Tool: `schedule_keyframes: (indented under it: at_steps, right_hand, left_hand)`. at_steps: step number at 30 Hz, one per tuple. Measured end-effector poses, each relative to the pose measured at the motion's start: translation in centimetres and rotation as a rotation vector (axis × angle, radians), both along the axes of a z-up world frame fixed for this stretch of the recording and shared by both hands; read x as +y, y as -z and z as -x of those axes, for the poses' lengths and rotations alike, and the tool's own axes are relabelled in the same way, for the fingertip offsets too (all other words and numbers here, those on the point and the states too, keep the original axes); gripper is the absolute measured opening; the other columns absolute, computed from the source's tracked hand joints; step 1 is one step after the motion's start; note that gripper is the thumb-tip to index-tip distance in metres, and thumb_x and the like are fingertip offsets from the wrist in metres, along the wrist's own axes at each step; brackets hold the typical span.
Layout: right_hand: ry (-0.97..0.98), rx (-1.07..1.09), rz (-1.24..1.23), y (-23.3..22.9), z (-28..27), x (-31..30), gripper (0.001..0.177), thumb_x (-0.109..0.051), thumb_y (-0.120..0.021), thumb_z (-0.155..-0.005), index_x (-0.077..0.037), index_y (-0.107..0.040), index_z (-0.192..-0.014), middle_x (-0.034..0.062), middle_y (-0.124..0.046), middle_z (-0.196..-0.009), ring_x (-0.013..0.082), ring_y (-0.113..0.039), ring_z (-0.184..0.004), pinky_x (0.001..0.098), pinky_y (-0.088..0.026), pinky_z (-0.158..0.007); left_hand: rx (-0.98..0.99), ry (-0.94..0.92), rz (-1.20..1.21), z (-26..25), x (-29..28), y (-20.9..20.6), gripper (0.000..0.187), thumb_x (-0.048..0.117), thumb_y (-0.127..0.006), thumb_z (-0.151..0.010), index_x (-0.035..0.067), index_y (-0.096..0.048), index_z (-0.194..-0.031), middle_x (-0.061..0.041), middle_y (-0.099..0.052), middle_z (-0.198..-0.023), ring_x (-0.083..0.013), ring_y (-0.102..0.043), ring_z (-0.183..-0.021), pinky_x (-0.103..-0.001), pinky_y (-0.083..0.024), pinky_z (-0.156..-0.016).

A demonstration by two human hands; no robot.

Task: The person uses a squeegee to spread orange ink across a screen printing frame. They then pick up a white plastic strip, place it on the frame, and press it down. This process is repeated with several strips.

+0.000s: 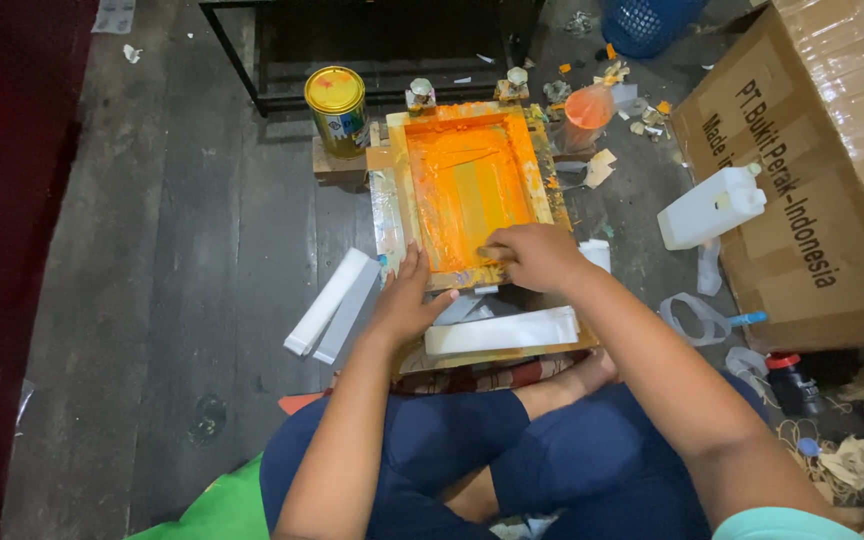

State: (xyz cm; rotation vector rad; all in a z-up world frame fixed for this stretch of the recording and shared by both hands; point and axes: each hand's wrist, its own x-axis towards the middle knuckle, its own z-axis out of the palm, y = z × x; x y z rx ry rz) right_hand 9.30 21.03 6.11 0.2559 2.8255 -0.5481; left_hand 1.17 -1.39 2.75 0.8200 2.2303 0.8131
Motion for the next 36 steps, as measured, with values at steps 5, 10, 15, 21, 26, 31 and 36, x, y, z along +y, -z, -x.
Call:
schedule_keyframes:
  at_steps: [5, 10, 15, 21, 26, 31, 36]
  right_hand:
    - [0.061, 0.268, -0.073, 2.2, -5.1, 2.5, 0.051, -0.002, -0.065, -0.084, -0.014, -0.068, -0.134, 0.0124, -0.07, -0.13, 0.0346, -0.06, -0.13, 0.0491, -0.049, -0.108]
    - [0.038, 0.316, -0.074, 5.7, -6.4, 5.9, 0.075, 0.003, -0.062, -0.082, -0.028, -0.055, -0.15, 0.0013, -0.063, -0.142, 0.0303, -0.055, -0.133, 0.0464, -0.048, -0.108]
    - [-0.033, 0.09, -0.178, 5.2, -4.0, 6.0, 0.062, -0.038, -0.068, -0.091, -0.034, -0.05, -0.151, 0.0049, -0.051, -0.15, 0.0283, -0.039, -0.146, 0.0512, -0.034, -0.119]
    - [0.01, 0.013, -0.099, 4.2, -3.5, 5.5, 0.075, -0.048, -0.078, -0.082, -0.028, -0.052, -0.149, 0.0081, -0.042, -0.153, 0.0295, -0.03, -0.149, 0.0532, -0.031, -0.119]
    - [-0.003, 0.033, -0.117, 5.7, -3.4, 5.6, 0.086, -0.045, -0.084, -0.076, -0.03, -0.047, -0.152, 0.01, -0.04, -0.153, 0.0332, -0.026, -0.15, 0.0602, -0.026, -0.118]
    - [-0.021, 0.108, -0.118, 6.3, -3.4, 5.8, 0.082, -0.029, -0.085, -0.08, -0.024, -0.047, -0.152, 0.0148, -0.041, -0.15, 0.0365, -0.025, -0.15, 0.0641, -0.022, -0.119]
    - [-0.032, 0.542, -0.131, 5.0, -4.1, 5.9, 0.07, -0.015, -0.091, -0.069, -0.019, -0.065, -0.134, 0.0099, -0.057, -0.132, 0.0352, -0.045, -0.137, 0.0652, -0.028, -0.115]
  left_hand:
    - [0.024, -0.025, 0.006, 0.5, 0.3, 1.5, 0.091, 0.046, -0.067, -0.094, 0.001, -0.024, -0.161, -0.017, -0.011, -0.171, -0.0323, -0.019, -0.155, -0.046, -0.007, -0.128]
    - [0.134, -0.063, 0.023, 0.6, 0.5, 4.5, 0.093, 0.03, -0.079, -0.086, 0.006, -0.029, -0.161, -0.014, -0.018, -0.17, -0.0315, -0.028, -0.153, -0.042, -0.017, -0.128]
    - [0.194, -0.235, -0.072, 0.5, 0.2, 5.1, 0.09, 0.018, -0.083, -0.08, 0.015, -0.038, -0.158, -0.007, -0.033, -0.166, -0.028, -0.04, -0.147, -0.044, -0.034, -0.122]
    - [0.265, -0.402, -0.164, 0.0, -0.2, 6.9, 0.093, 0.024, -0.092, -0.071, 0.019, -0.049, -0.153, -0.003, -0.053, -0.153, -0.0228, -0.051, -0.139, -0.036, -0.041, -0.117]
    - [0.288, -0.478, -0.199, -0.8, -0.2, 6.0, 0.093, 0.021, -0.094, -0.067, 0.019, -0.052, -0.15, -0.007, -0.06, -0.146, -0.0247, -0.055, -0.135, -0.036, -0.043, -0.115]
    - [0.341, -0.593, -0.318, -1.8, 0.1, 5.2, 0.09, 0.021, -0.095, -0.069, 0.017, -0.054, -0.149, -0.015, -0.067, -0.135, -0.0309, -0.059, -0.129, -0.037, -0.048, -0.11]
    - [0.407, -0.737, -0.476, -1.6, 0.1, 5.9, 0.076, 0.026, -0.099, -0.067, 0.007, -0.067, -0.133, -0.017, -0.072, -0.114, -0.0375, -0.071, -0.104, -0.042, -0.063, -0.084]
